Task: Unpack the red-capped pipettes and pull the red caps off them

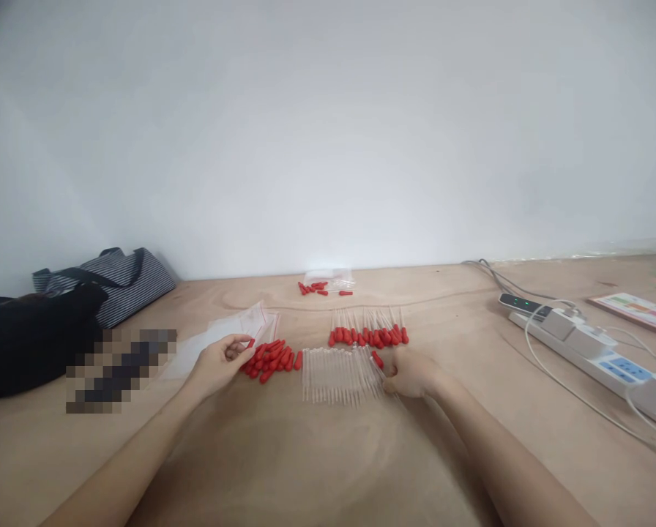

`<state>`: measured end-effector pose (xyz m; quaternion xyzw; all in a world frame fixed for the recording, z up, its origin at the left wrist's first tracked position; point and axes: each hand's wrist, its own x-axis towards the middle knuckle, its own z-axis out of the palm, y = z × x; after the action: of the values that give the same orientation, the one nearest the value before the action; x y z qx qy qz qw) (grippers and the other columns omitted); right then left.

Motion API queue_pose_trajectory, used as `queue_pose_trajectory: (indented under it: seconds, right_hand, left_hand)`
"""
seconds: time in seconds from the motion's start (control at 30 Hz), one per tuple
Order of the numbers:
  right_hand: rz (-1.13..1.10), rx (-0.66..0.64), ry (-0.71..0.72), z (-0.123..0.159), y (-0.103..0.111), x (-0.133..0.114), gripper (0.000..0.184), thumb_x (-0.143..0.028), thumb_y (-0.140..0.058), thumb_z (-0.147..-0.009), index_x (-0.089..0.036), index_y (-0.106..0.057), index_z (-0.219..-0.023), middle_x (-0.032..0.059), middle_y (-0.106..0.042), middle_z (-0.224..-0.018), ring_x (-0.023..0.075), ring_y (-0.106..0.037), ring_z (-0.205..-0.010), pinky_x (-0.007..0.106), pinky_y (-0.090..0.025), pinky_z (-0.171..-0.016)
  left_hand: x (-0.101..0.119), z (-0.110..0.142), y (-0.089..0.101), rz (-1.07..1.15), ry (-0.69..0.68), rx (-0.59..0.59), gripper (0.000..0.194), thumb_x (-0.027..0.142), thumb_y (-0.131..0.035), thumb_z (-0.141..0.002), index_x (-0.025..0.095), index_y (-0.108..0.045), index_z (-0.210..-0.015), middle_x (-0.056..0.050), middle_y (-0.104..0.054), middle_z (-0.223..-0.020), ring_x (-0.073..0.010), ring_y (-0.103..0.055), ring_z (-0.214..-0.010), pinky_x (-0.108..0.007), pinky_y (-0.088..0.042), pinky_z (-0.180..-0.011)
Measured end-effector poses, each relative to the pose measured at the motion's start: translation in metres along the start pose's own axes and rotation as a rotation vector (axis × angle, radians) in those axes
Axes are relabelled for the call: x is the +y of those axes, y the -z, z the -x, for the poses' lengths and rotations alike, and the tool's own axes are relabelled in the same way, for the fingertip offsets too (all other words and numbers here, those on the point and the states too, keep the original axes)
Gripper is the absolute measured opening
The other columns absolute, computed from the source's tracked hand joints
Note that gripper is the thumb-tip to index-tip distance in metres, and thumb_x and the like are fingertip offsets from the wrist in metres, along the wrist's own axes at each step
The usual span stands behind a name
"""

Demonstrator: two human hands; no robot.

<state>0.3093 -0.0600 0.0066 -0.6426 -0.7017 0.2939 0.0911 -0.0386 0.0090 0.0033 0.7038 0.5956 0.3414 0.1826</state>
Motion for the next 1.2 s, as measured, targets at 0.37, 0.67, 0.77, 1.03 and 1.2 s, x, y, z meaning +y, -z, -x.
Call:
queue_pose_trajectory:
  seconds: [0.37, 0.67, 0.77, 1.03, 1.2]
  right_hand:
    - [-0.102, 0.222, -0.075, -0.017, -0.016, -0.015, 0.029, -0.021, -0.048, -0.060, -0.020, -0.030, -0.037, -0.0041, -0.031, -0.037, 0.0091, -0.038, -0.039, 0.022, -0.021, -0.041]
    - [-0.023, 0.394, -0.063, -0.019, -0.016, -0.012, 0.027, -0.035, -0.053, -0.067, -0.019, -0.048, -0.047, 0.0012, -0.056, -0.052, 0.0128, -0.050, -0.051, 0.022, -0.028, -0.045]
    - [-0.062, 0.447, -0.095, -0.018, -0.011, -0.006, 0.026, -0.037, -0.051, -0.069, -0.018, -0.051, -0.051, 0.0016, -0.059, -0.056, 0.0130, -0.053, -0.052, 0.022, -0.030, -0.046]
    - [-0.136, 0.498, 0.003, -0.023, -0.015, 0.002, 0.016, -0.030, -0.051, -0.070, -0.018, -0.057, -0.061, 0.0009, -0.061, -0.059, 0.0126, -0.054, -0.054, 0.021, -0.033, -0.048]
    - [-0.090, 0.497, 0.077, -0.028, -0.028, -0.002, 0.015, -0.030, -0.051, -0.072, -0.019, -0.061, -0.070, 0.0021, -0.062, -0.064, 0.0140, -0.055, -0.058, 0.022, -0.036, -0.051]
  left_hand:
    - [0.004, -0.010, 0.000, -0.233, -0.014, 0.061, 0.028, 0.036, -0.048, -0.070, 0.015, -0.064, -0.082, -0.005, -0.067, -0.076, -0.0189, -0.060, -0.067, -0.029, -0.046, -0.064]
    - [0.065, -0.010, -0.034, -0.423, -0.292, -0.017, 0.019, 0.030, -0.049, -0.074, 0.020, -0.065, -0.074, -0.005, -0.064, -0.081, -0.0216, -0.054, -0.085, -0.034, -0.039, -0.078]
    - [0.098, -0.016, -0.067, -0.452, -0.318, -0.073, 0.022, 0.041, -0.054, -0.070, 0.021, -0.064, -0.067, -0.004, -0.064, -0.079, -0.0237, -0.054, -0.086, -0.036, -0.038, -0.079]
    - [0.135, -0.038, -0.117, -0.573, -0.147, -0.170, 0.031, 0.041, -0.050, -0.069, 0.015, -0.066, -0.066, -0.015, -0.066, -0.085, -0.0308, -0.056, -0.091, -0.041, -0.036, -0.079]
    - [0.137, -0.046, -0.120, -0.614, -0.081, -0.248, 0.030, 0.038, -0.049, -0.068, 0.015, -0.067, -0.074, -0.017, -0.067, -0.088, -0.0294, -0.058, -0.090, -0.038, -0.036, -0.078]
